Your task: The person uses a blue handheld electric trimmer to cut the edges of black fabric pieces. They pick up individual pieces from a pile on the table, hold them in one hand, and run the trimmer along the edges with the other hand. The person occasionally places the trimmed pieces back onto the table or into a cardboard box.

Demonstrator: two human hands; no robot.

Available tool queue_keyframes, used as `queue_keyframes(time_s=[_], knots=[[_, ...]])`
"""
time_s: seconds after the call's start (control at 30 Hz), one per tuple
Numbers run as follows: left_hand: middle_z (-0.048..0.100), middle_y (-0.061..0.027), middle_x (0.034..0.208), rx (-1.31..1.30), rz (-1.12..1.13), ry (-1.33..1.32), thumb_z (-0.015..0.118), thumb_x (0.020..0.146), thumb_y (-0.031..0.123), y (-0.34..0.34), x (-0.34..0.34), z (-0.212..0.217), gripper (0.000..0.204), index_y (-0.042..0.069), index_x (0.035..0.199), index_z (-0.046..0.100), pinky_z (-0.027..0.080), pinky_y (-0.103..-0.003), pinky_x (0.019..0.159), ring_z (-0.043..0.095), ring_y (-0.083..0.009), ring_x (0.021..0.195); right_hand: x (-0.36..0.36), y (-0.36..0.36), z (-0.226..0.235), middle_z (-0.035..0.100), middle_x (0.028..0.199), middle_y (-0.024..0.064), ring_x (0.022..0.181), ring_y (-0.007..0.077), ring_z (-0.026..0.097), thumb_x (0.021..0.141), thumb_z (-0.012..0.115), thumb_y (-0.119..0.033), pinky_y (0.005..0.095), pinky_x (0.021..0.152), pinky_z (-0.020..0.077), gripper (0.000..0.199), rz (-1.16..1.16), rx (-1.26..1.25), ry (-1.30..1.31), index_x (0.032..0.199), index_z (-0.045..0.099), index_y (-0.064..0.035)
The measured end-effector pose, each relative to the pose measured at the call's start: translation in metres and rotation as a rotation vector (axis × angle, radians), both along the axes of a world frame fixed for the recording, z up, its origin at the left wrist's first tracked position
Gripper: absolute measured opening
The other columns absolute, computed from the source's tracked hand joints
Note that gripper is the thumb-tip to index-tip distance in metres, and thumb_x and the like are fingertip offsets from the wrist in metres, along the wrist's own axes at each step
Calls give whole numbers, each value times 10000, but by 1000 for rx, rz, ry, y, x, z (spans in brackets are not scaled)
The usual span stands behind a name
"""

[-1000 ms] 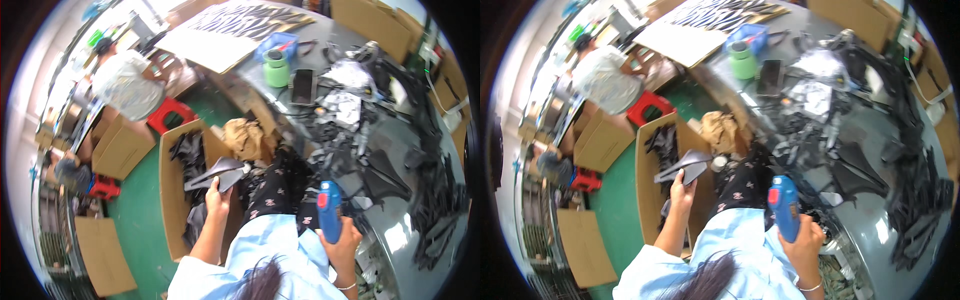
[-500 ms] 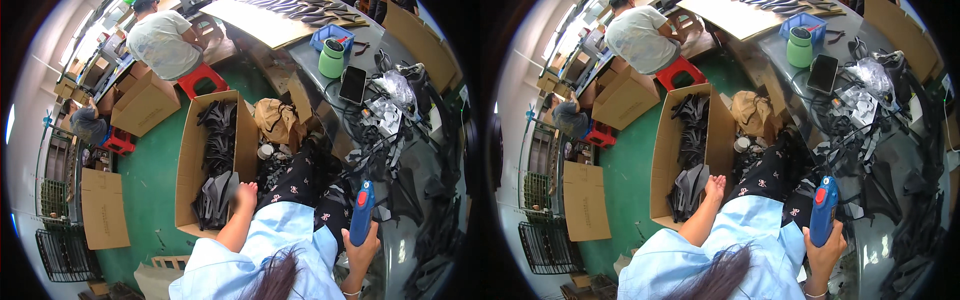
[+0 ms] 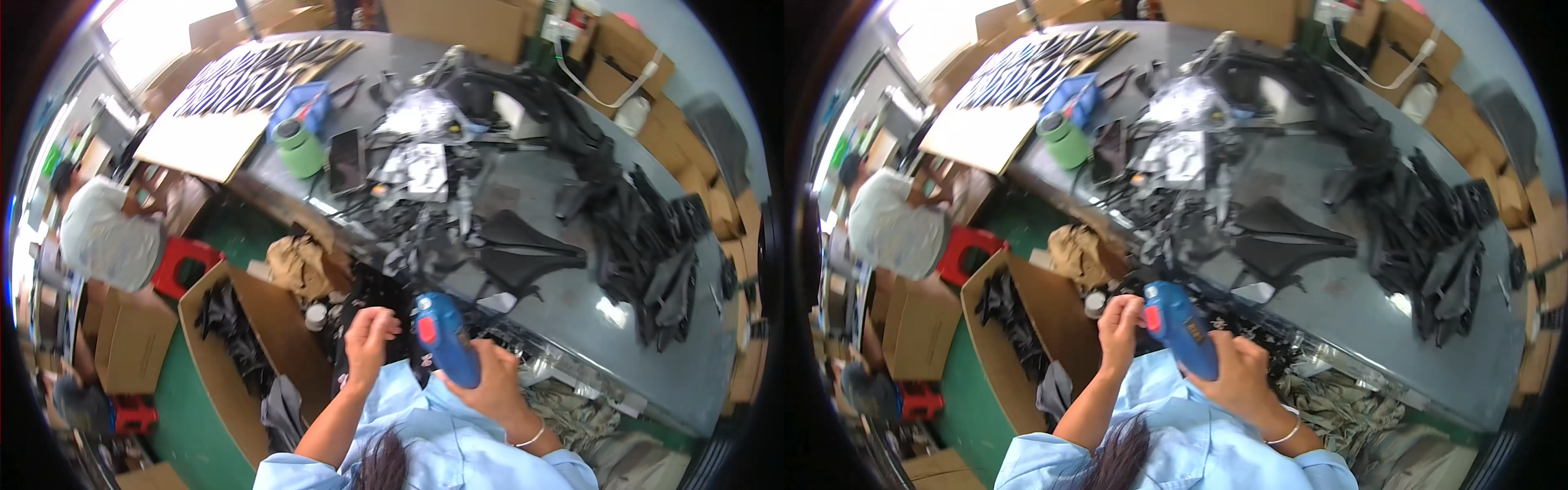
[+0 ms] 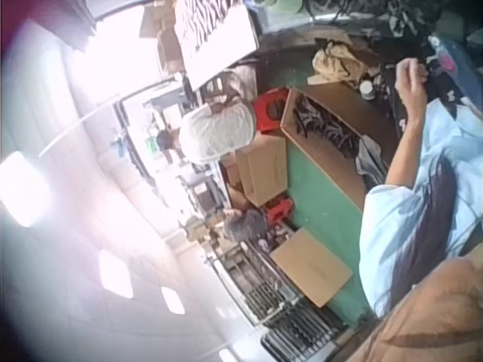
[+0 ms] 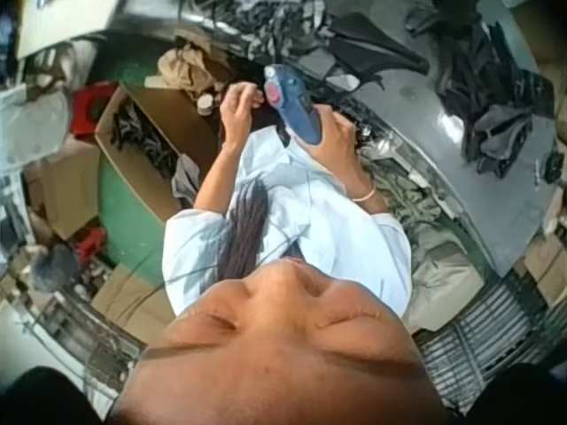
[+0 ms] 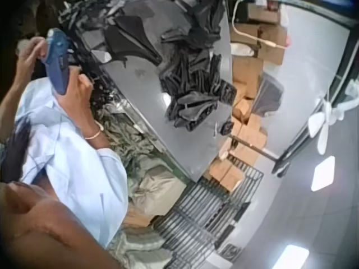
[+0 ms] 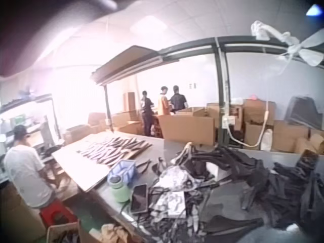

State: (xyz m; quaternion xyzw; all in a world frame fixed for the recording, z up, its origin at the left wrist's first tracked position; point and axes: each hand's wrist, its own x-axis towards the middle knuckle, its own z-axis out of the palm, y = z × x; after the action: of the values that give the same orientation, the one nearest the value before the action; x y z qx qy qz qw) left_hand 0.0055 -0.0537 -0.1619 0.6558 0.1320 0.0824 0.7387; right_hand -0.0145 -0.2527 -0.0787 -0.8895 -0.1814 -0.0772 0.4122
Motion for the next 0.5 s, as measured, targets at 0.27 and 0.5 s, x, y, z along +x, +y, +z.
queue_keyframes(time_s=[0.27, 0.5], knots=[[598, -96, 941, 806, -505, -749, 668, 760, 128, -160, 104, 43, 218, 45, 949, 597, 451, -378, 747, 576, -250, 898, -13, -3, -8, 601, 680, 91, 581, 256, 605, 570, 809, -208, 353, 551, 493, 516, 63, 183, -131, 969, 535, -30], [527, -86, 967, 1331, -545, -473, 701, 651, 208, -209, 134, 27, 347, 71, 944, 576, 352, -434, 753, 487, -261, 979, -17, -12, -8, 630, 713, 115, 597, 262, 633, 583, 812, -207, 340, 563, 515, 464, -60, 260, -63, 931, 565, -26]])
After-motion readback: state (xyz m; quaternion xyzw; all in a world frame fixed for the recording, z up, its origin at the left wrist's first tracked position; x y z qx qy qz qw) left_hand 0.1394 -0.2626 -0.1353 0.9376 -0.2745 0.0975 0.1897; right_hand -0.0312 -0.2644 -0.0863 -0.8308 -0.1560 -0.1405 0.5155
